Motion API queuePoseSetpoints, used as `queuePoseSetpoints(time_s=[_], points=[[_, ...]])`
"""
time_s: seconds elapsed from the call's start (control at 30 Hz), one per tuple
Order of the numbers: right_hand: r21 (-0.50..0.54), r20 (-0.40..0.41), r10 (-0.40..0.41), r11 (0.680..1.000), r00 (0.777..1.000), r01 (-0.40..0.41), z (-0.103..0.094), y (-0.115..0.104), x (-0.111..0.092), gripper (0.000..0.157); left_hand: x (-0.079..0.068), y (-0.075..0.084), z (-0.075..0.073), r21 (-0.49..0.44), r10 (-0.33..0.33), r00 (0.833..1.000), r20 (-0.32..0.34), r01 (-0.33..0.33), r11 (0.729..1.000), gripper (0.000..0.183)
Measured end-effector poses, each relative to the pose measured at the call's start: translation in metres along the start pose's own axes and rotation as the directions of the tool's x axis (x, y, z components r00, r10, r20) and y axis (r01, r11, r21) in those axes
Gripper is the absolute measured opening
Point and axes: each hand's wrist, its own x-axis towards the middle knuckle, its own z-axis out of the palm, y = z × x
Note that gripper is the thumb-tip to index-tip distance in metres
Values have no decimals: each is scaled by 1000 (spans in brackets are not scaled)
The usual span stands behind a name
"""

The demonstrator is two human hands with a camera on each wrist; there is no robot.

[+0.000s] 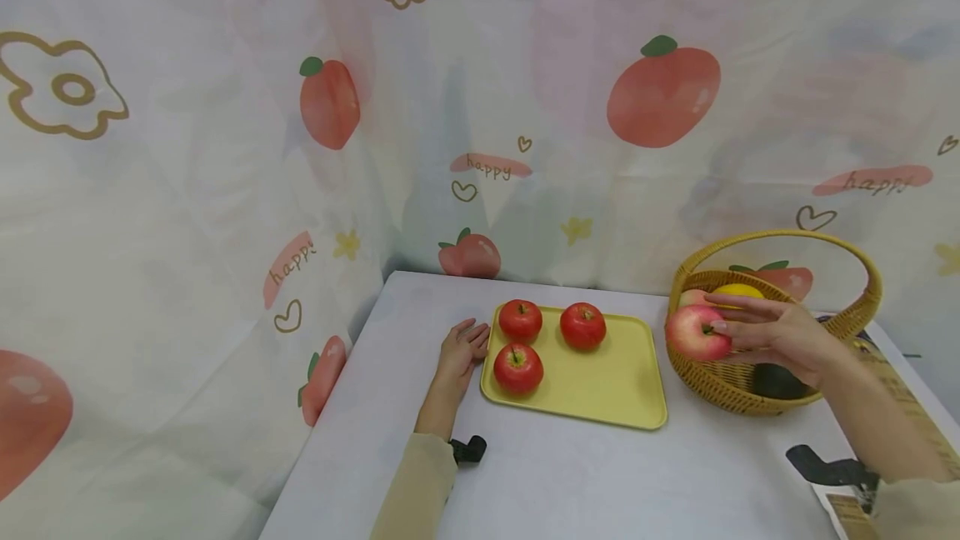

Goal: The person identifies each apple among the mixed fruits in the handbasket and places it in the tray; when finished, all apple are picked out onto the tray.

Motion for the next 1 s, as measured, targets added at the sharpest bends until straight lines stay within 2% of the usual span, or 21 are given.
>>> queuePoseSetpoints(time_s=[0.1, 0.27, 0.53, 0.77, 1.0], points=[[-12, 14, -17, 1000, 1000, 17, 10, 2, 3, 53, 0, 0, -1, 1, 3, 1000, 5, -3, 1000, 84], [-102, -33, 11, 995, 999, -15, 29, 4, 9, 49, -1, 0, -2, -4, 5, 1000, 9, -5, 1000, 84], [-143, -35, 34, 989, 999, -39, 52, 10, 21, 49, 0, -1, -3, -12, 2, 1000, 6, -2, 1000, 84], [-147, -26, 79, 986, 997, -82, 69, 20, 33, 43, 0, -3, -4, -11, 0, 1000, 1, 0, 1000, 84], [-147, -29, 118, 982, 993, -121, 84, 28, 47, 60, 2, 0, -1, -19, -1, 1000, 4, 1, 1000, 84]])
